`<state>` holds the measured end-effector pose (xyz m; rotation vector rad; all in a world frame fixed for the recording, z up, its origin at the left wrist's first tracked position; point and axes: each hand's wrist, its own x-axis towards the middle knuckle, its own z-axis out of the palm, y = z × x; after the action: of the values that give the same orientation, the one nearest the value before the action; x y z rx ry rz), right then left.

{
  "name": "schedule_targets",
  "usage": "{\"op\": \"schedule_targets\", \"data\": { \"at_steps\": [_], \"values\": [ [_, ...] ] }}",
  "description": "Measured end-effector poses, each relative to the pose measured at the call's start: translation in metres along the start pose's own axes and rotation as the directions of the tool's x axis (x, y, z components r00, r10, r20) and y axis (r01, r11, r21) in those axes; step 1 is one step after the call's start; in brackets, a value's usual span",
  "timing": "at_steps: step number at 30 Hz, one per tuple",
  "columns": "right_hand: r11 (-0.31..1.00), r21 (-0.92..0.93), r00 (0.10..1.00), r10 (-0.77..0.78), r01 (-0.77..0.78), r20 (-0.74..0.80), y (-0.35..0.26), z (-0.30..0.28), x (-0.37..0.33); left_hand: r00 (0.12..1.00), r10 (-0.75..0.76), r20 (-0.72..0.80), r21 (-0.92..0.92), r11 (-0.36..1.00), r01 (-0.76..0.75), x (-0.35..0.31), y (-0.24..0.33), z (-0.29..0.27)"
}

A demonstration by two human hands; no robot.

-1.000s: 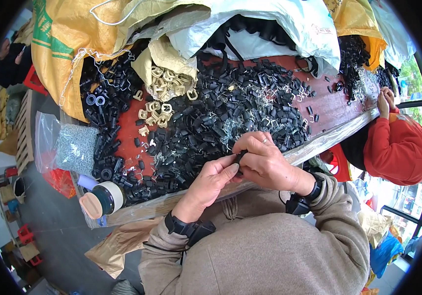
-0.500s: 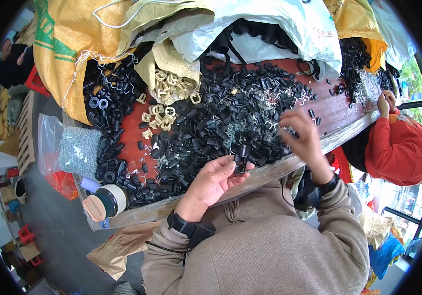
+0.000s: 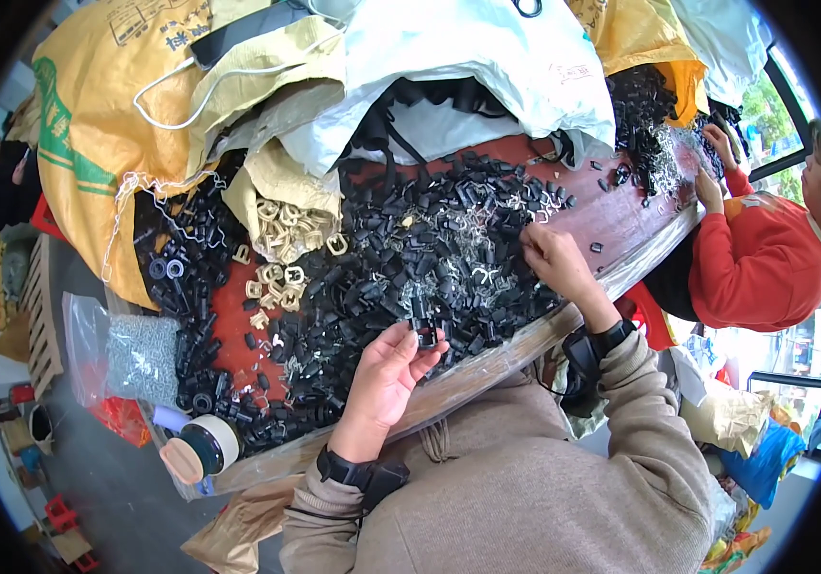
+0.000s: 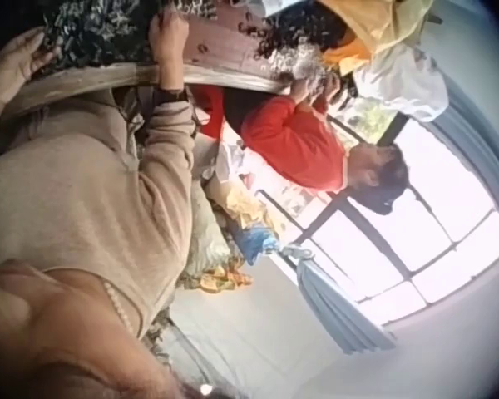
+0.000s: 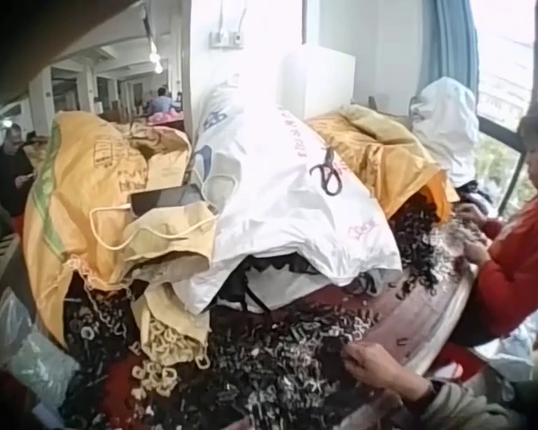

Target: The person assembles components by hand, picking up a black plastic housing and inserting a small beige part into it. They then slide a black plastic sleeve over the housing and place the completed assembly back onto the table.

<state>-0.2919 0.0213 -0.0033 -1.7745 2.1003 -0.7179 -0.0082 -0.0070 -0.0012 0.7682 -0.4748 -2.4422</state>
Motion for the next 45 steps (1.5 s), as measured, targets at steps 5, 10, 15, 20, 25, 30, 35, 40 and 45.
{"op": "schedule_targets", "data": {
  "at_steps": [5,10,15,20,25,30,35,40,45],
  "values": [
    [0.961,-0.248,0.952,0.045,-0.124,-0.303,0.017,0.001,0.012,0.999,0.025,-0.037,0.01,1.0,-0.025,0.001,0.002,0.001],
    [0.976,-0.21,0.969,-0.1,0.053,-0.224,0.038,0.006,0.019,0.999,0.03,-0.03,0.023,0.999,-0.03,0.003,0.0,-0.001],
    [0.985,0.167,0.986,0.064,-0.038,-0.151,0.024,0.008,0.013,0.998,0.043,-0.035,0.023,0.999,-0.042,0.002,0.0,-0.001],
    [0.651,0.719,0.97,0.162,-0.243,0.181,-0.029,0.003,0.001,0.998,0.067,0.0,0.018,0.998,-0.066,0.001,0.002,-0.001],
    [0.421,0.81,0.88,-0.054,-0.408,0.472,-0.074,0.008,-0.009,0.986,0.14,0.087,0.006,0.99,-0.141,0.005,-0.001,0.009],
    [0.461,0.779,0.806,-0.2,-0.425,0.557,-0.092,0.018,-0.009,0.968,0.187,0.165,-0.053,0.982,-0.181,0.001,-0.001,0.007],
    [0.636,0.715,0.837,-0.194,-0.29,0.511,-0.103,0.017,-0.007,0.965,0.205,0.164,-0.013,0.978,-0.206,0.0,-0.002,0.002],
    [0.598,0.741,0.833,-0.209,-0.306,0.512,-0.1,0.023,-0.008,0.962,0.233,0.143,0.006,0.972,-0.236,0.001,-0.004,-0.005],
    [0.526,0.753,0.822,-0.163,-0.395,0.545,-0.096,0.027,-0.011,0.945,0.284,0.161,-0.009,0.958,-0.287,0.0,-0.004,-0.001]
  ]
}}
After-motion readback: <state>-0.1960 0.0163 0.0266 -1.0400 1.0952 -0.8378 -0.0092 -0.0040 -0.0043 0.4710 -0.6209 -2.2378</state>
